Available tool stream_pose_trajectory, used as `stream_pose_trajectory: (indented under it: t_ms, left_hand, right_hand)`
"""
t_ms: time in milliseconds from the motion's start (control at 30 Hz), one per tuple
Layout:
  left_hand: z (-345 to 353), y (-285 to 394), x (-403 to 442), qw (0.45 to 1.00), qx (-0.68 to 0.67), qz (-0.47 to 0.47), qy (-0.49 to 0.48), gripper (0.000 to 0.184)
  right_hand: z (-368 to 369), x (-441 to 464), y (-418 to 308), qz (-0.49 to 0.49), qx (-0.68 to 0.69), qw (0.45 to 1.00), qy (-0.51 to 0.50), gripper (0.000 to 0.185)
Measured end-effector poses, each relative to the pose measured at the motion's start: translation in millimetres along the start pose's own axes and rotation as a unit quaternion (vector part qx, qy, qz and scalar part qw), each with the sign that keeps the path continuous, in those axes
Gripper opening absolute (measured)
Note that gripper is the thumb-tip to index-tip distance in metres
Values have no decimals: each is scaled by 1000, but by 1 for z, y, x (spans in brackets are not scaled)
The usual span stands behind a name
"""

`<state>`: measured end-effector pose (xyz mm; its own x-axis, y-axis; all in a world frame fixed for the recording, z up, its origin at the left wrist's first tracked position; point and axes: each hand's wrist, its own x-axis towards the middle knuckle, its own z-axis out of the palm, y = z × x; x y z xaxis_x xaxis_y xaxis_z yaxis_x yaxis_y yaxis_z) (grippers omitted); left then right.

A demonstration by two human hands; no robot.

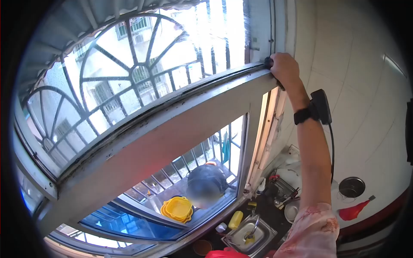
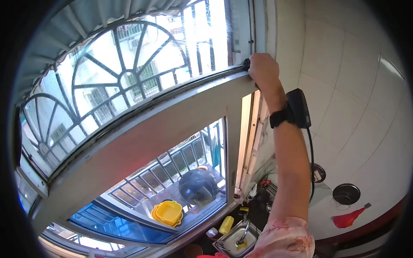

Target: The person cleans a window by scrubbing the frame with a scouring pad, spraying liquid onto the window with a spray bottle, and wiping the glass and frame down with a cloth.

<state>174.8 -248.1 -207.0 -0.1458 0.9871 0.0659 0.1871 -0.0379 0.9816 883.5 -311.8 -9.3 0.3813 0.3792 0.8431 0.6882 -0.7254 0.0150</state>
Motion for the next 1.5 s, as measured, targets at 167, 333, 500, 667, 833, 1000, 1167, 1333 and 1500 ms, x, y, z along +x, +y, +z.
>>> stream_pose_trajectory:
  t_ms: [167, 333, 500, 667, 833, 1000, 1167, 1333, 1500]
  left_hand:
    - [5, -6, 7, 1000, -14, 19, 3, 49]
    - [13, -7, 16, 999, -31, 43, 0, 52]
    - [0, -15, 12, 997, -41, 52, 30, 55]
    - [-14, -24, -3, 994, -59, 67, 71, 58]
    - [-36, -70, 15, 989, -44, 102, 98, 58]
    - [-42, -38, 4, 987, -115, 91, 63, 55]
    - [-64, -47, 4, 989, -107, 86, 49, 39]
    - [-85, -49, 2, 989, -107, 89, 51, 37]
    - [-111, -57, -5, 986, -116, 92, 81, 38]
  right_hand:
    - [-58, -27, -102, -87, 198, 968, -125, 17]
    - [-93, -70, -223, -212, 295, 931, -25, 9]
    - [-53, -26, -89, -104, 94, 983, -115, 15]
    - [-66, -26, -112, -44, 186, 975, -109, 16]
    - [-142, -76, -291, -191, 309, 925, -114, 17]
    - [-190, -95, -389, -216, 326, 910, -138, 15]
    - [-211, -102, -440, -257, 354, 884, -164, 16]
    - [-230, -113, -509, -303, 366, 867, -151, 16]
    - [-248, -112, -489, -325, 419, 817, -225, 16]
